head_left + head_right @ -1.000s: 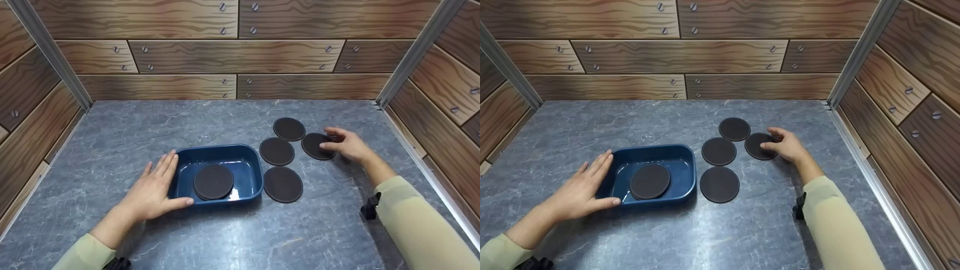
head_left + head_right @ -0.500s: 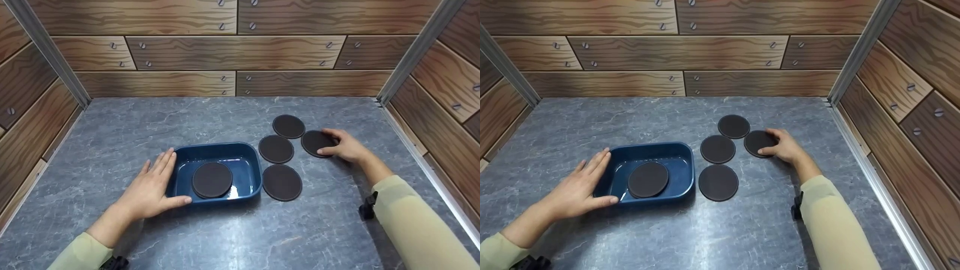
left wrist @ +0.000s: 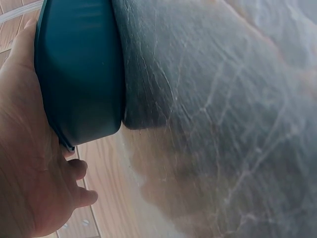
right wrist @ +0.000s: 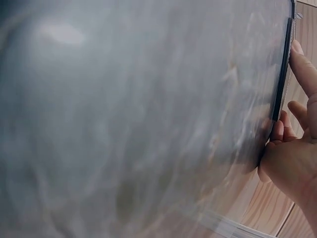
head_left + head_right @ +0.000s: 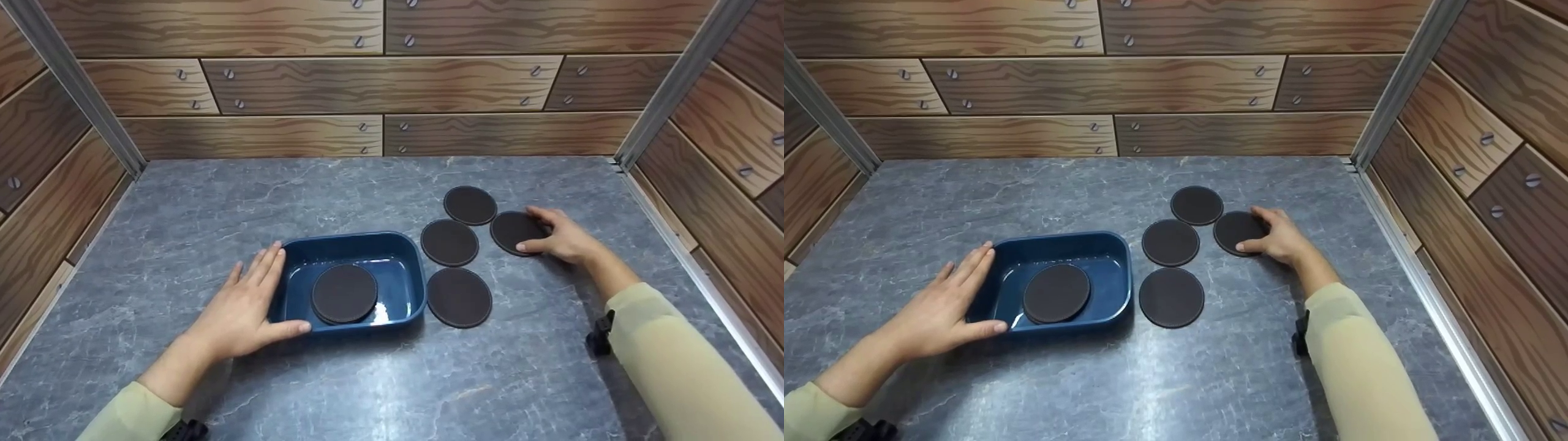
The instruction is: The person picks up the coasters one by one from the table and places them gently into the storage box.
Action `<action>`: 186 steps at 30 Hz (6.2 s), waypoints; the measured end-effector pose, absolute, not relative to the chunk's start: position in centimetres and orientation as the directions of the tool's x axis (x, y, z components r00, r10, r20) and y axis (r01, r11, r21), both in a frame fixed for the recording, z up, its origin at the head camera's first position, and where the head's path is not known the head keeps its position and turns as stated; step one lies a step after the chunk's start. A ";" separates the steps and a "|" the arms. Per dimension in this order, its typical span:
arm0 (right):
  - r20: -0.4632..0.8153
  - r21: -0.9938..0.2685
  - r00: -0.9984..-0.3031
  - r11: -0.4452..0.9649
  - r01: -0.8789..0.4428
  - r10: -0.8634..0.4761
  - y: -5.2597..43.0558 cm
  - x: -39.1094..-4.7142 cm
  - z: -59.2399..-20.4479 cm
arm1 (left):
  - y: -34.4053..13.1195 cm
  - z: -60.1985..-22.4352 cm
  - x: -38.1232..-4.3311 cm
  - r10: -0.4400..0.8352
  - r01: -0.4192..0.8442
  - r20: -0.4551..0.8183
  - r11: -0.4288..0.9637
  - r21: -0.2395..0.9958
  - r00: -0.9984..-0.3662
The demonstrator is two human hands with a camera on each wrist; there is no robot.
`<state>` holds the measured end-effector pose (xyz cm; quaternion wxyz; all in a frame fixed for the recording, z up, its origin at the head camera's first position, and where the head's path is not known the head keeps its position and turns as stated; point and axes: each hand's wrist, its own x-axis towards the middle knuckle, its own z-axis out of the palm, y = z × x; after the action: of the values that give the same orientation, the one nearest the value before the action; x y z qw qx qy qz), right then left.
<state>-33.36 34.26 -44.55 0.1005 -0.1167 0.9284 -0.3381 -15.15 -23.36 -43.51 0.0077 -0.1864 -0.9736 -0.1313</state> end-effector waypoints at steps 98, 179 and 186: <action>0.007 -0.830 -0.962 0.536 -0.158 -0.274 32.5 -27.4 -38.3 | -23.2 -43.5 -15.2 0.363 0.367 0.063 0.895 0.255 -0.930; 0.080 -0.428 -0.745 0.653 -0.625 -0.662 6.9 -21.9 -41.0 | -23.2 -43.6 -15.4 0.351 0.348 0.045 0.887 0.303 -0.935; 0.064 -0.359 -0.755 0.691 -0.627 -0.652 6.6 -21.9 -41.3 | -23.2 -43.6 -15.4 0.353 0.353 0.055 0.886 0.302 -0.934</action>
<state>-21.87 6.63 -41.25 0.0342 -0.3480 0.9190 -0.1821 -15.37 -23.23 -43.62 -0.0008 -0.1817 -0.9710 -0.1552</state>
